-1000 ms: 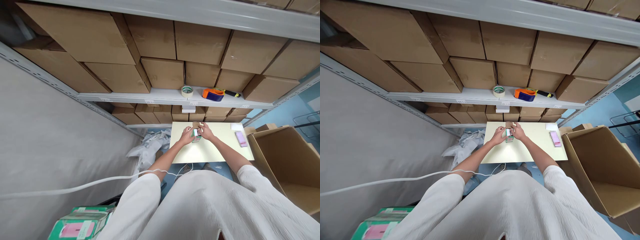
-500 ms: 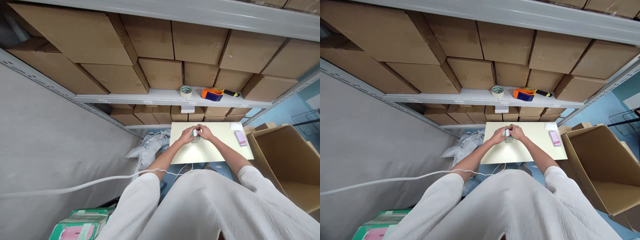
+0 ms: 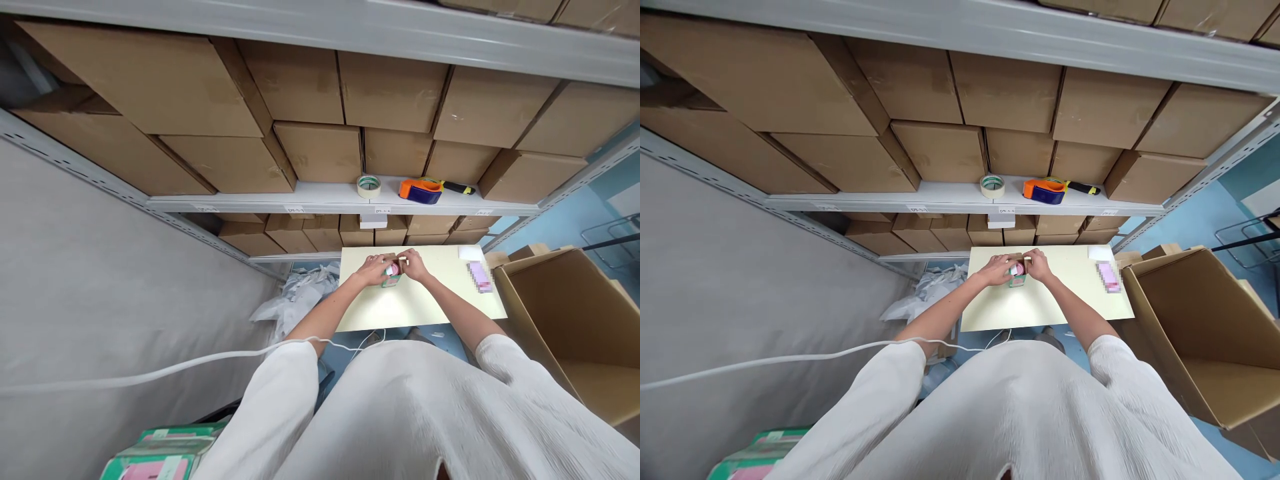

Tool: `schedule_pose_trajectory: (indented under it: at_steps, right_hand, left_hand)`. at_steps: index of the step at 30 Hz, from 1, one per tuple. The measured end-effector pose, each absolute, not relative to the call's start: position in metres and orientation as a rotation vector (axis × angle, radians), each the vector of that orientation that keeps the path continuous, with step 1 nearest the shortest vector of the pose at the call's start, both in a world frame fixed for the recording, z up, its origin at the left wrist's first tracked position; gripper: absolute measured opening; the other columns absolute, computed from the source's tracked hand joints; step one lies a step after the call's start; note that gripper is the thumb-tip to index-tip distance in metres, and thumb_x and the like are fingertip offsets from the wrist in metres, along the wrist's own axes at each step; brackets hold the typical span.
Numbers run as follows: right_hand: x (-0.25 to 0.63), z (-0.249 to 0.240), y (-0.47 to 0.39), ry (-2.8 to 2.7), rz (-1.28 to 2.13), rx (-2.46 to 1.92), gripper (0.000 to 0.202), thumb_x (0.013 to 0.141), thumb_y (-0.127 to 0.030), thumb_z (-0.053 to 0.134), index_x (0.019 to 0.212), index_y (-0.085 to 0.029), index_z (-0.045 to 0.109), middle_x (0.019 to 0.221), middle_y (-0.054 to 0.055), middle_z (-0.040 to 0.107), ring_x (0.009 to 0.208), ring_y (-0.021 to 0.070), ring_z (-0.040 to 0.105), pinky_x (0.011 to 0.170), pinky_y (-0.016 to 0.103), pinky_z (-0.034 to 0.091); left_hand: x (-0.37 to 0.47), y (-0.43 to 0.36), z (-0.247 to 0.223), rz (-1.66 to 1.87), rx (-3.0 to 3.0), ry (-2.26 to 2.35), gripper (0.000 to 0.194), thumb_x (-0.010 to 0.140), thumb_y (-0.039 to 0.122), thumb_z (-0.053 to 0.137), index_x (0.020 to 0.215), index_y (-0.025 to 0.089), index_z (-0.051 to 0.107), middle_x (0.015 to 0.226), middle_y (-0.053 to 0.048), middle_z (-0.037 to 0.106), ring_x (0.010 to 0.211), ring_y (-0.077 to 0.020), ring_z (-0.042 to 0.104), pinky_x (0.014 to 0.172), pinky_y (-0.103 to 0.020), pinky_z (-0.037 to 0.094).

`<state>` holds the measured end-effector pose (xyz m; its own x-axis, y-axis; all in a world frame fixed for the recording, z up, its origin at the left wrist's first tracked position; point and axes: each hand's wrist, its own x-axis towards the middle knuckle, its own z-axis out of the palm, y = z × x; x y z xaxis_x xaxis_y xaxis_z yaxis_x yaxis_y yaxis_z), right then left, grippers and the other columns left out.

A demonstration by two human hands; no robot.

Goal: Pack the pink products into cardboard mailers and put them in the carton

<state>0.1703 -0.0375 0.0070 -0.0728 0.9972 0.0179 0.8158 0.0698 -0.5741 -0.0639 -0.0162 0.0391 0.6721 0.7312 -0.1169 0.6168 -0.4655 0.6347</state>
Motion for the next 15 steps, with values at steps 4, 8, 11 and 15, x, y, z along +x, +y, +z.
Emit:
schedule_pose_trajectory:
  at_steps: [4,8,11,15]
  right_hand:
    - [0.165,0.013,-0.039,-1.958,0.657,-1.762,0.033,0.096,-0.013,0.052,0.112,-0.022,0.079,0.117,0.010,0.071,0.103,0.0225,0.068,0.099,0.039,0.059]
    - [0.159,0.027,-0.044,-2.033,0.687,-1.788,0.036,0.098,-0.012,0.050,0.113,-0.022,0.081,0.118,0.008,0.073,0.102,0.0206,0.070,0.100,0.035,0.057]
    - [0.153,0.040,-0.047,-2.169,0.652,-1.819,0.037,0.100,-0.012,0.051,0.120,-0.022,0.081,0.124,0.008,0.073,0.111,0.0205,0.069,0.104,0.032,0.053]
    - [0.142,0.056,-0.049,-2.354,0.558,-1.872,0.031,0.102,-0.020,0.055,0.118,-0.022,0.081,0.129,0.008,0.072,0.118,0.0225,0.066,0.100,0.030,0.051]
  left_hand:
    - [-0.064,-0.018,0.044,0.258,2.267,1.023,0.058,0.082,0.025,0.078,0.138,0.028,0.063,0.147,-0.012,0.065,0.140,-0.0373,0.059,0.122,-0.051,0.039]
    - [-0.069,-0.023,0.043,0.317,2.229,1.097,0.044,0.080,0.034,0.082,0.121,0.025,0.067,0.130,-0.011,0.072,0.122,-0.0358,0.068,0.106,-0.044,0.051]
    - [-0.075,-0.027,0.040,0.344,2.228,1.164,0.033,0.079,0.039,0.082,0.105,0.024,0.069,0.114,-0.009,0.075,0.110,-0.0335,0.071,0.096,-0.039,0.053]
    - [-0.080,-0.031,0.035,0.428,2.205,1.190,0.022,0.080,0.039,0.081,0.090,0.025,0.068,0.106,-0.006,0.077,0.106,-0.0302,0.072,0.095,-0.037,0.053]
